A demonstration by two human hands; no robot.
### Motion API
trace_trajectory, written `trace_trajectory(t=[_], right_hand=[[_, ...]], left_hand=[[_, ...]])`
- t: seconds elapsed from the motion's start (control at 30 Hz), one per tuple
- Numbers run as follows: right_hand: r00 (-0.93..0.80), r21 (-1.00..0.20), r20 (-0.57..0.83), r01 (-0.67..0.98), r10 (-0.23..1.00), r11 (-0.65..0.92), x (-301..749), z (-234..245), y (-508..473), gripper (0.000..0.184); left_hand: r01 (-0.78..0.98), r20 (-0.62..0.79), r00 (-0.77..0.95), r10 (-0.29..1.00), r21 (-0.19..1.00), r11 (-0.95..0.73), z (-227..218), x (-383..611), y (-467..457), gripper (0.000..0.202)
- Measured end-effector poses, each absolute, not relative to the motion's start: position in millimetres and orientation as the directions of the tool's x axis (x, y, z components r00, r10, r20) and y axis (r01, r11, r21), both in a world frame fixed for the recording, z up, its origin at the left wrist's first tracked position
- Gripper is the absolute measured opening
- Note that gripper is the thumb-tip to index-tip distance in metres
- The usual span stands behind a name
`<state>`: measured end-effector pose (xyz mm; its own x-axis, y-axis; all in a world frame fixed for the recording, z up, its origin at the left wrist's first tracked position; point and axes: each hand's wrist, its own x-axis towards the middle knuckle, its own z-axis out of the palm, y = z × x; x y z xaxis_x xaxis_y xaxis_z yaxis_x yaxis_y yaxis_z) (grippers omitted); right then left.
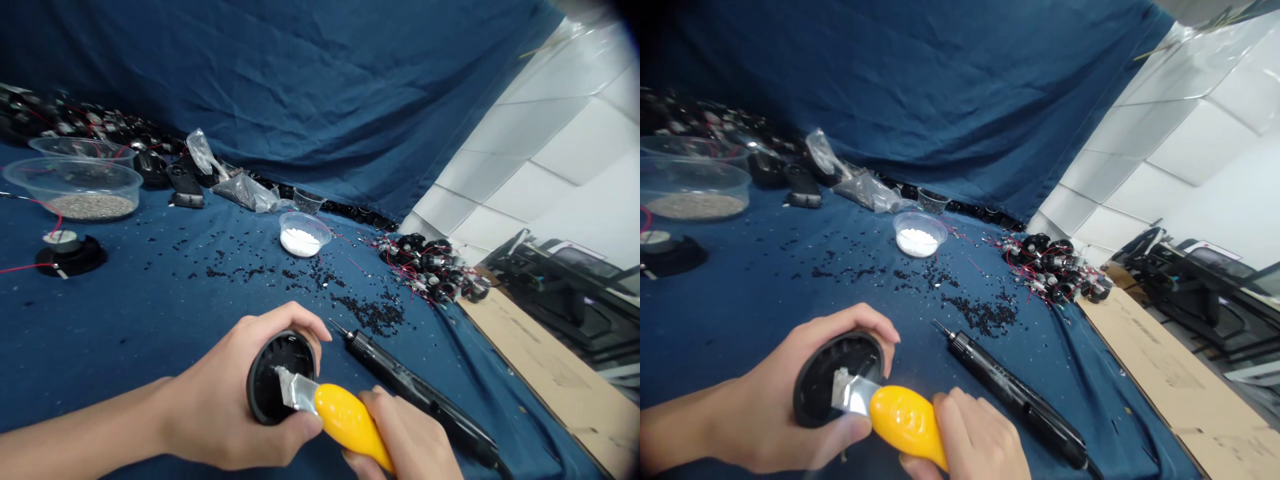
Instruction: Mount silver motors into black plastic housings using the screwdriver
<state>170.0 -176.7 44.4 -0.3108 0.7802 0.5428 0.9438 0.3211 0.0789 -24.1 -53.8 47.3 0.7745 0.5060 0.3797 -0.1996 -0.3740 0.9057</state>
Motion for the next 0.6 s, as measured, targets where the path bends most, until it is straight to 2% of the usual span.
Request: trace_trajectory(t=[0.2, 0.43, 0.6], right_hand=[[-0.305, 0.087, 0.574, 0.945, 0.76, 0.314, 168.5, 44.7, -176.2, 0.038], [-0.289, 0.044, 0.554, 0.947, 0.781, 0.319, 170.3, 36.9, -175.1, 0.036], [-0.292, 0.036, 0.521, 0.946, 0.802, 0.321, 172.5, 33.3, -177.8, 0.034]], left_hand=[[-0.185, 0.337, 0.783, 0.523, 0.929, -0.321, 51.5, -23.1, -55.3, 0.044], [-0.124, 0.255, 0.791, 0.557, 0.957, -0.262, 53.1, -23.2, -56.8, 0.041], [-0.112, 0.255, 0.78, 0.572, 0.955, -0.273, 54.7, -23.3, -56.5, 0.038]])
